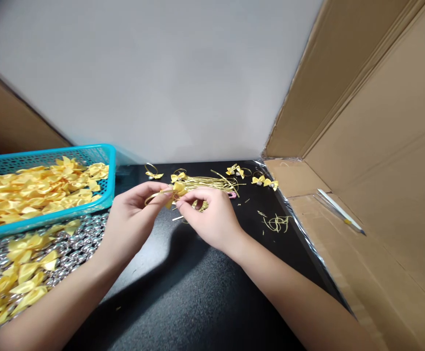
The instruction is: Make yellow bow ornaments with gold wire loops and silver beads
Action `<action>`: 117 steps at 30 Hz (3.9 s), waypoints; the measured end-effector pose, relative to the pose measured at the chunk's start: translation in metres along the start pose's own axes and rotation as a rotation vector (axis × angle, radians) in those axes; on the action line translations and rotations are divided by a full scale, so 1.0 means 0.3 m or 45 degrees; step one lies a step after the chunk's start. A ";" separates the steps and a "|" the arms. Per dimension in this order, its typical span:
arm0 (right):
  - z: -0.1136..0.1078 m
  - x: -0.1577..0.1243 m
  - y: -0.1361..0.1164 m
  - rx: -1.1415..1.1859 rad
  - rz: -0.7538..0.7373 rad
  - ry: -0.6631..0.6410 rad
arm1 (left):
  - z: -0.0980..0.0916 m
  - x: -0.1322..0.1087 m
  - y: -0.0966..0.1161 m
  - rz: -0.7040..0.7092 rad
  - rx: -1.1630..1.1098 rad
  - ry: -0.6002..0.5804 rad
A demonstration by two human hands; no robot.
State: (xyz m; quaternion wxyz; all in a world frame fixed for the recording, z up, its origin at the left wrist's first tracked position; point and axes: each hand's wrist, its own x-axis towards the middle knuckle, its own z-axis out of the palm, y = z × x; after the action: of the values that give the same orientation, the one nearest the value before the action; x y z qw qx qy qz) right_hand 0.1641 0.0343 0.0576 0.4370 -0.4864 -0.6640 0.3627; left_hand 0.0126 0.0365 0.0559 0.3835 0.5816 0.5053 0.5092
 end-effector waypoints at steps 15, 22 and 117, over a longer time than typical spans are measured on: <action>-0.037 0.005 -0.016 -0.105 -0.048 -0.133 | 0.011 -0.003 0.010 -0.011 -0.035 -0.028; 0.027 -0.019 -0.003 0.088 0.040 0.068 | 0.016 -0.011 -0.006 0.024 -0.002 -0.035; -0.008 0.024 0.082 1.059 0.294 -0.398 | 0.005 0.067 -0.035 -0.636 -0.868 0.072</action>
State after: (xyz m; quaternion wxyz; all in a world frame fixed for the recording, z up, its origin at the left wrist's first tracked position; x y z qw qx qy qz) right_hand 0.1733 0.0478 0.0378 0.4464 -0.2797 -0.4616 0.7137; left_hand 0.0113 0.0582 0.0496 0.6515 0.2668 0.4438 0.5544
